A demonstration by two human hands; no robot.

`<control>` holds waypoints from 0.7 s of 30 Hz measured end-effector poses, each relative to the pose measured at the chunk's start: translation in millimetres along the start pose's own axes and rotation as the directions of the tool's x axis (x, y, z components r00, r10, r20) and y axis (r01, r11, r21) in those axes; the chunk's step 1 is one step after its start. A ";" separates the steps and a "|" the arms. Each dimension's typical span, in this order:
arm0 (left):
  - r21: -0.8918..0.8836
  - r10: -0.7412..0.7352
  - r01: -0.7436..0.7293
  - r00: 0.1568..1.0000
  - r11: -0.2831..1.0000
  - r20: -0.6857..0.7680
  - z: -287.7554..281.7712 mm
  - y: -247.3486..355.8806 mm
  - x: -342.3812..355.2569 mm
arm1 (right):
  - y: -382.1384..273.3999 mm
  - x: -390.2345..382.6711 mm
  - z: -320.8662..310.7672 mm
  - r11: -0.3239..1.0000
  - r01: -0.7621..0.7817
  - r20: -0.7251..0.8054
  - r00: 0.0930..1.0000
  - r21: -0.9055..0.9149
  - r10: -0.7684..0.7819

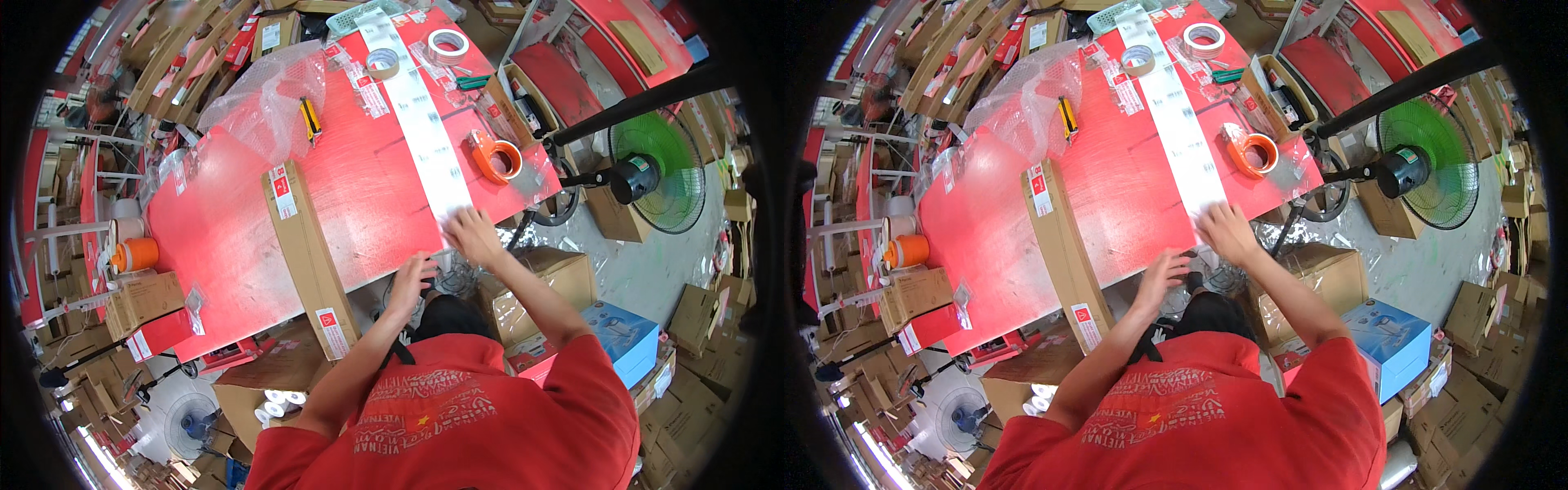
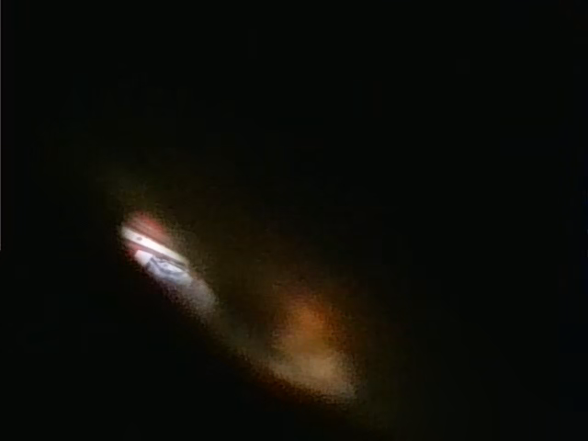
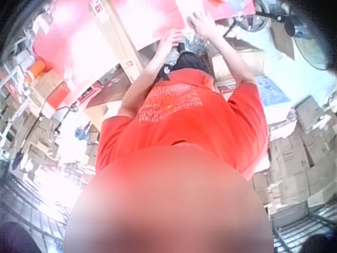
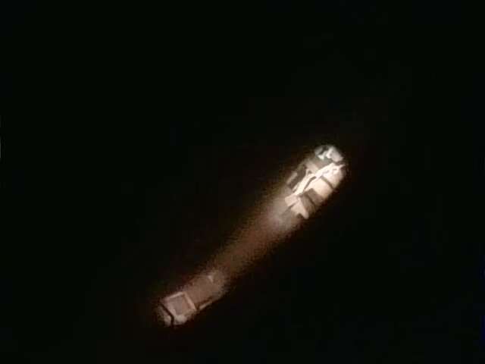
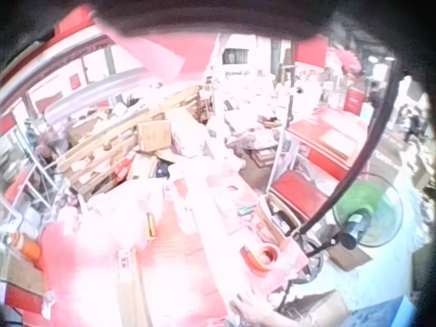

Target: The person packs items into cardboard boxes and pink poly mailers on a red work table. They use a tape dispenser to seal the packages and place shipping labels on them. The person repeatedly retrieves items from a large bin and moves sealed packages aside.

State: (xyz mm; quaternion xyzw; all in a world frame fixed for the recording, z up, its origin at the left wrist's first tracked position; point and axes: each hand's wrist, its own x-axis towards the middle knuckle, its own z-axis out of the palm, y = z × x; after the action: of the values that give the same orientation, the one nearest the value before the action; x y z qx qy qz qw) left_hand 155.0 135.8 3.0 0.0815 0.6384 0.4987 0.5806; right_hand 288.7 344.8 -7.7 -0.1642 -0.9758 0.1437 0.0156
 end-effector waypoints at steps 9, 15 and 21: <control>-0.229 0.155 -0.088 0.943 0.969 0.295 45.2 -35.4 26.3 | -30.6 -76.3 -67.8 0.986 0.080 -0.026 0.997 0.144 -0.078; -0.166 0.296 -0.259 0.918 0.951 0.263 49.5 -32.9 38.7 | 9.6 1.8 -100.9 0.984 -0.001 0.322 0.945 0.178 -0.057; -0.142 0.326 -0.308 0.938 0.941 0.122 22.2 -13.8 12.3 | 46.0 169.3 -211.9 0.926 -0.195 -0.520 0.781 0.322 0.345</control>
State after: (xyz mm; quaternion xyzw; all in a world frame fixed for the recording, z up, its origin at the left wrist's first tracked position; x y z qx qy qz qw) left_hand 175.9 149.4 -11.3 0.1837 0.5420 0.6166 0.5406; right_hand 159.7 499.7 179.4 -0.3354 -0.8661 0.2108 0.3050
